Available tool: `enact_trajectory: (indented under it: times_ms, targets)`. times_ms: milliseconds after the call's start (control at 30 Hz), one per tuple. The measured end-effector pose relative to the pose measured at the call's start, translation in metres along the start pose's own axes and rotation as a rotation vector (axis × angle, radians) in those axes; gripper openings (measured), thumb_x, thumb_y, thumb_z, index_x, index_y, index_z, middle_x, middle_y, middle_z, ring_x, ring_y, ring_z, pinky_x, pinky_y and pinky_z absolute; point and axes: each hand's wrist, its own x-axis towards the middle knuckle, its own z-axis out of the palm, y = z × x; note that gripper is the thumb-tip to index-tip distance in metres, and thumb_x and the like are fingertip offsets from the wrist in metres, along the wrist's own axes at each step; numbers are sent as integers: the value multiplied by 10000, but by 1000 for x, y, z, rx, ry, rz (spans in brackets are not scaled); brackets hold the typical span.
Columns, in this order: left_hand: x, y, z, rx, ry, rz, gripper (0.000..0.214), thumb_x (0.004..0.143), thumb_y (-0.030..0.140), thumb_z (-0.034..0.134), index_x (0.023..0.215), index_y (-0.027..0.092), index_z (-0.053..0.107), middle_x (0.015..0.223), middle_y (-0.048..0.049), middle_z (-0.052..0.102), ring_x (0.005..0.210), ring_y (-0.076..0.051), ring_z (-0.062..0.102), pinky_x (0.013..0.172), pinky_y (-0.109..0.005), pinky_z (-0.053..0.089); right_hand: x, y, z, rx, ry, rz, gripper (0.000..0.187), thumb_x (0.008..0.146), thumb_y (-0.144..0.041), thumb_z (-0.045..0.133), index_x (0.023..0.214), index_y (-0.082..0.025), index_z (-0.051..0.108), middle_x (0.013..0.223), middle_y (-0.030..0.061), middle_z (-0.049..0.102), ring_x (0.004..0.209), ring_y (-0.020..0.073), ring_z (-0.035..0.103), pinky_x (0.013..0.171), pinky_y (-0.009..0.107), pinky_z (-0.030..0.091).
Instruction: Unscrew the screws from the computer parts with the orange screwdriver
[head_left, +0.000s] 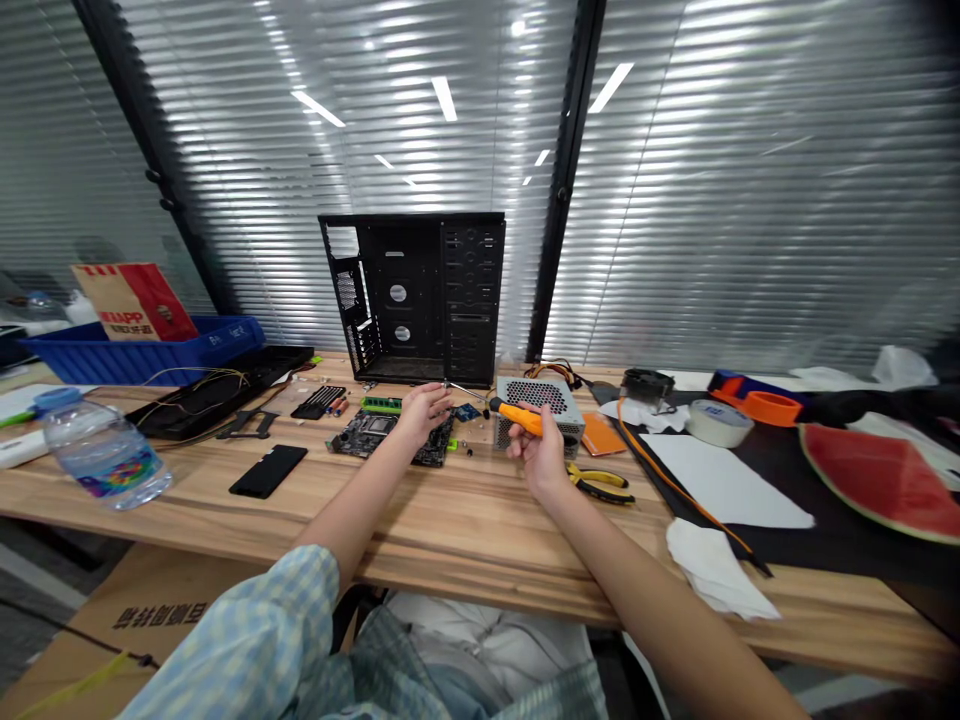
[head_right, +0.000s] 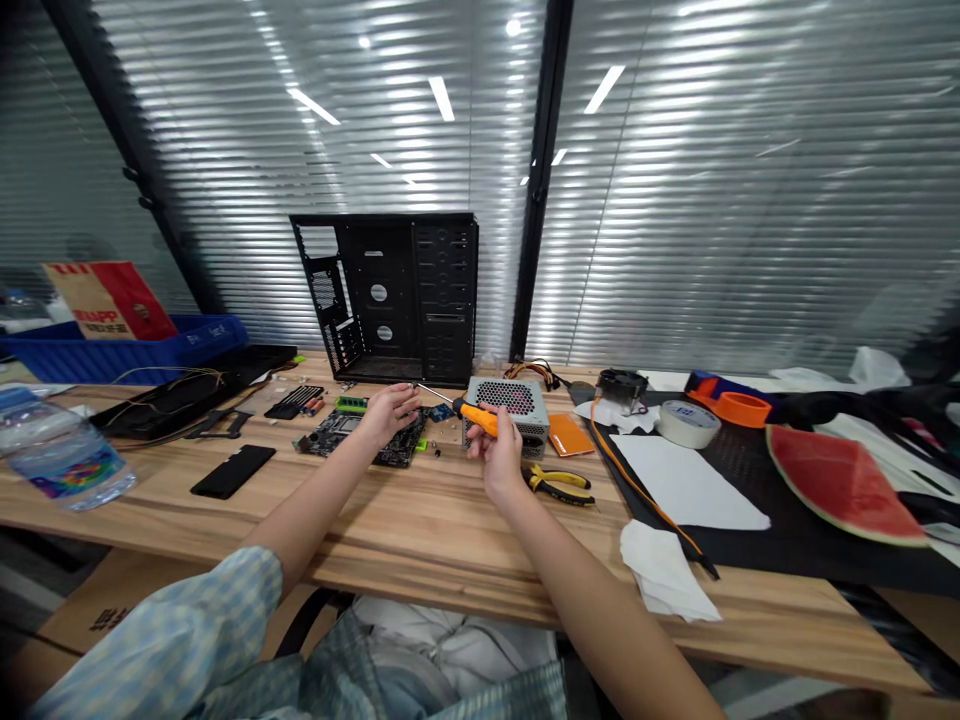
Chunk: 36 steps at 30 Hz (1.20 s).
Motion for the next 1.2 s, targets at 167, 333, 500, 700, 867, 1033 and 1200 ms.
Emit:
enact_trajectory:
  times_ms: [167, 333, 500, 700, 867, 1033, 1200]
  targets:
    - [1, -1, 0, -14, -14, 3, 345, 596, 173, 789, 903, 190, 633, 923, -63, 721, 725, -151, 682, 664, -279, 510, 1, -3, 1, 61, 41, 93, 568, 732, -700, 594, 985, -191, 609, 532, -44, 602, 345, 86, 423, 392, 235, 378]
    - [2, -2, 0, -18, -19, 7, 329, 599, 168, 784, 886, 191, 624, 861, -39, 702, 704, -142, 668, 670, -288, 508, 0, -6, 1, 110, 94, 171, 535, 781, -684, 545, 986, -193, 606, 524, -51, 592, 340, 81, 401, 396, 229, 365]
    - [0, -1, 2, -14, -29, 11, 348, 576, 179, 810, 863, 194, 614, 837, -25, 691, 694, -135, 655, 672, -287, 505, 1, -6, -1, 141, 112, 205, 505, 816, -667, 509, 982, -202, 612, 526, -54, 579, 345, 83, 398, 406, 234, 364]
    - [0, -2, 2, -3, -40, 20, 362, 566, 205, 828, 855, 204, 611, 866, -28, 696, 708, -137, 653, 677, -283, 504, 2, -7, -1, 151, 136, 230, 503, 817, -676, 490, 970, -213, 618, 530, -56, 566, 348, 82, 389, 414, 238, 360]
    - [-1, -3, 1, 10, -60, 17, 354, 576, 224, 825, 860, 208, 614, 908, -34, 703, 719, -142, 656, 673, -284, 502, 2, -6, -2, 135, 126, 220, 514, 811, -689, 480, 968, -217, 611, 531, -56, 562, 349, 87, 388, 418, 247, 362]
    - [1, -4, -1, 12, -86, 20, 359, 580, 241, 822, 874, 210, 619, 956, -47, 713, 751, -146, 666, 672, -277, 504, 2, -8, -1, 133, 129, 224, 517, 803, -695, 486, 968, -220, 603, 527, -60, 559, 349, 88, 388, 417, 247, 358]
    - [4, -5, -3, 16, -89, 15, 357, 586, 240, 816, 882, 211, 620, 993, -59, 717, 755, -148, 667, 665, -276, 505, 1, -9, 0, 147, 135, 235, 504, 808, -682, 492, 965, -217, 602, 525, -59, 565, 349, 83, 389, 419, 240, 355]
